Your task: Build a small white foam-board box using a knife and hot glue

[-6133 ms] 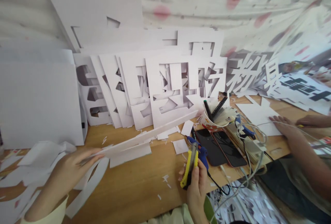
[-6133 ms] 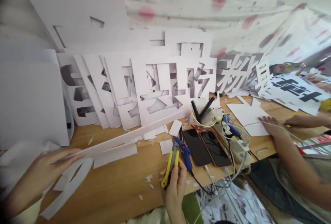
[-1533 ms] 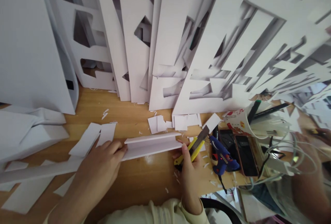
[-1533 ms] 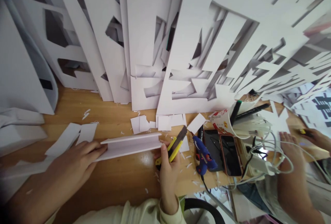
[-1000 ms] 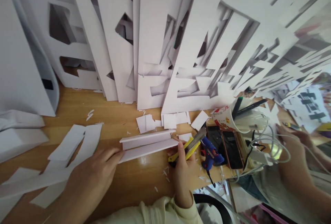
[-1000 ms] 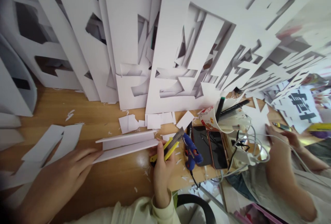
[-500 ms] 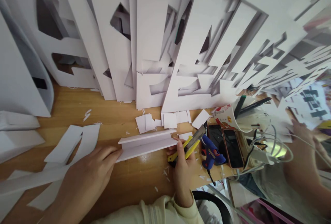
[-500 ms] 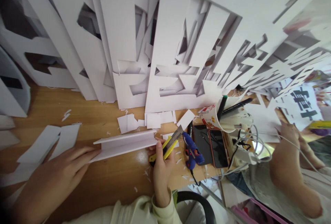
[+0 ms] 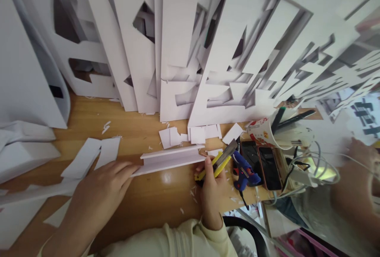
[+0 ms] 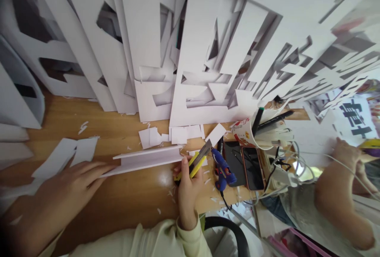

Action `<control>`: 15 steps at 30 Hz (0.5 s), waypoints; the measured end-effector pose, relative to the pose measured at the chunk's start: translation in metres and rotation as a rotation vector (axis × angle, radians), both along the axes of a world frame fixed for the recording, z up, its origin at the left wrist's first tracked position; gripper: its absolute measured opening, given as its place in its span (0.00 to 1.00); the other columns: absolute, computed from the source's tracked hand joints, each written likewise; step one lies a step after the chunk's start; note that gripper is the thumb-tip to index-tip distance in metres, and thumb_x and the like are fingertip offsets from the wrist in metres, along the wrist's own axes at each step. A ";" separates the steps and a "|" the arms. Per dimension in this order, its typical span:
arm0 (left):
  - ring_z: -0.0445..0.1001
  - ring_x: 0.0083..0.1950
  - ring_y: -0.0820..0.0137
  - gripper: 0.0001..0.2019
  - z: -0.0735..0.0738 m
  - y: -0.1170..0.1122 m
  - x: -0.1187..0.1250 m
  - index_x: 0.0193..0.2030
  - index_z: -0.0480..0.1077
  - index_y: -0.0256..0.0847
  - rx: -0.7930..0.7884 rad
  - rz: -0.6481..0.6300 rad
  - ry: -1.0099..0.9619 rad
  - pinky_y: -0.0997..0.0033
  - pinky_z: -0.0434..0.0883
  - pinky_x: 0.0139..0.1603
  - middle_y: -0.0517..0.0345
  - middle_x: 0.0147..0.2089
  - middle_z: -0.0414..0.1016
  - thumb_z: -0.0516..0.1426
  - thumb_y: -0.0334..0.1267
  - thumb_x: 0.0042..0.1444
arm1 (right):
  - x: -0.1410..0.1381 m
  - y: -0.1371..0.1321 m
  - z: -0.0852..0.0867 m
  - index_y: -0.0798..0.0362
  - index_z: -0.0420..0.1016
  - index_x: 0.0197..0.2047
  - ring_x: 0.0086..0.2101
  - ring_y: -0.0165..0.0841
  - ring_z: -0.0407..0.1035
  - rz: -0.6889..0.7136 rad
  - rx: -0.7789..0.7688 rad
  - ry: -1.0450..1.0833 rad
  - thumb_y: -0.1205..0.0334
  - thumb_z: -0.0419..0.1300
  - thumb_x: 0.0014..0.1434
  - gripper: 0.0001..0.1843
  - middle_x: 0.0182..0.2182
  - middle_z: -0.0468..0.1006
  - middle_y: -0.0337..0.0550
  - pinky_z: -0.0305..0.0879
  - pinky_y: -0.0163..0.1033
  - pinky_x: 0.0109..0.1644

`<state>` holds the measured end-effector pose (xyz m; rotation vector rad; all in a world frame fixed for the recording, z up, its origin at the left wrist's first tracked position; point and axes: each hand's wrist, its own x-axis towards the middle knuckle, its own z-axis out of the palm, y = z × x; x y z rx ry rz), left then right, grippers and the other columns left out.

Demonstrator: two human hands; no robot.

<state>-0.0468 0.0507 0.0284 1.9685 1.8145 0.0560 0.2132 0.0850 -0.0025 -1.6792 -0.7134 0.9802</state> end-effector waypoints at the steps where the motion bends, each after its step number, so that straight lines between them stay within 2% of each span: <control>1: 0.83 0.53 0.53 0.26 0.001 0.000 -0.001 0.52 0.82 0.46 -0.008 0.009 0.007 0.50 0.80 0.51 0.50 0.56 0.84 0.42 0.36 0.66 | 0.000 0.000 0.000 0.52 0.74 0.38 0.22 0.30 0.68 -0.005 0.001 -0.002 0.40 0.69 0.59 0.23 0.20 0.73 0.32 0.64 0.35 0.28; 6: 0.83 0.52 0.55 0.25 0.005 0.006 -0.004 0.50 0.82 0.47 0.031 0.004 -0.005 0.55 0.79 0.50 0.51 0.53 0.85 0.42 0.37 0.68 | 0.000 0.001 0.000 0.53 0.74 0.39 0.22 0.31 0.69 0.005 0.003 -0.019 0.39 0.69 0.58 0.24 0.21 0.74 0.33 0.63 0.35 0.26; 10: 0.83 0.51 0.55 0.23 0.007 0.009 -0.002 0.49 0.81 0.46 0.057 -0.001 -0.006 0.58 0.78 0.45 0.50 0.53 0.85 0.44 0.40 0.70 | -0.001 0.003 -0.004 0.52 0.73 0.39 0.20 0.29 0.67 -0.005 0.042 0.023 0.39 0.70 0.57 0.24 0.20 0.72 0.30 0.61 0.33 0.24; 15: 0.83 0.50 0.57 0.21 0.013 0.006 0.002 0.45 0.81 0.46 0.064 0.001 -0.005 0.63 0.76 0.41 0.50 0.51 0.85 0.45 0.38 0.69 | -0.002 0.005 -0.004 0.51 0.71 0.38 0.19 0.29 0.65 0.020 0.081 0.031 0.37 0.70 0.55 0.26 0.19 0.71 0.28 0.61 0.34 0.23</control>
